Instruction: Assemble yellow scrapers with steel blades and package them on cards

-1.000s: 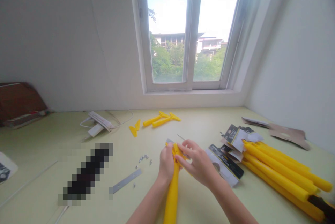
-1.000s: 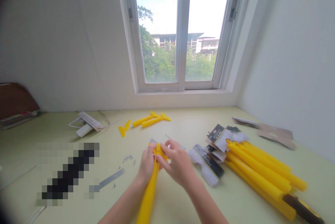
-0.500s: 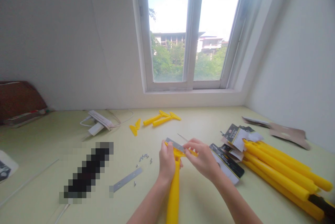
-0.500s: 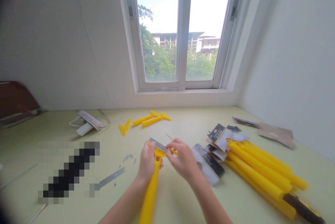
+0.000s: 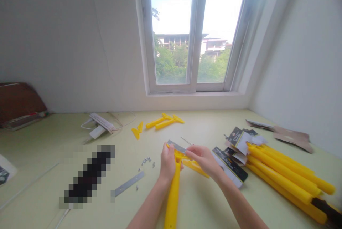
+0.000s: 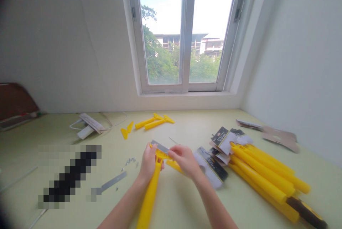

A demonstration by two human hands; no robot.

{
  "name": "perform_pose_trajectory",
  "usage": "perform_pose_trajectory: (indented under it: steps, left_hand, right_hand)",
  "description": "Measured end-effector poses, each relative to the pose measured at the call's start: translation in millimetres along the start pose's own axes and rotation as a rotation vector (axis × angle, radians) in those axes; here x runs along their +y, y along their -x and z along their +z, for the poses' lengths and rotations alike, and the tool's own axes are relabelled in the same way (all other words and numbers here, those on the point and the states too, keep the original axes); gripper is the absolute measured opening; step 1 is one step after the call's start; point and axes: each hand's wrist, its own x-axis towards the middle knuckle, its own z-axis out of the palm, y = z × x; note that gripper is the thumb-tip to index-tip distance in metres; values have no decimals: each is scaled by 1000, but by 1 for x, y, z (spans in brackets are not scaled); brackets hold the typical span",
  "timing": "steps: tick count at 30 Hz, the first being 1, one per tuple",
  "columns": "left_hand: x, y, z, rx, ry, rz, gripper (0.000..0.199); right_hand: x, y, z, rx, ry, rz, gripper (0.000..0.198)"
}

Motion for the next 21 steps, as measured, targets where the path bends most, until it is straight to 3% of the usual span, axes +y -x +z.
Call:
perform_pose_trajectory:
  steps: [6,11,21]
  left_hand:
    - [7,7,5,19,2,12,24]
    - [14,11,8,16,4,28,25]
    - [19,13,11,-33,44,-34,14]
  right_hand:
    - [-8,1,-5,13,-46,74,23]
    - [-12,3,-8,-129,-232,206,21]
    - [-8,1,-6,-27,-221,198,15]
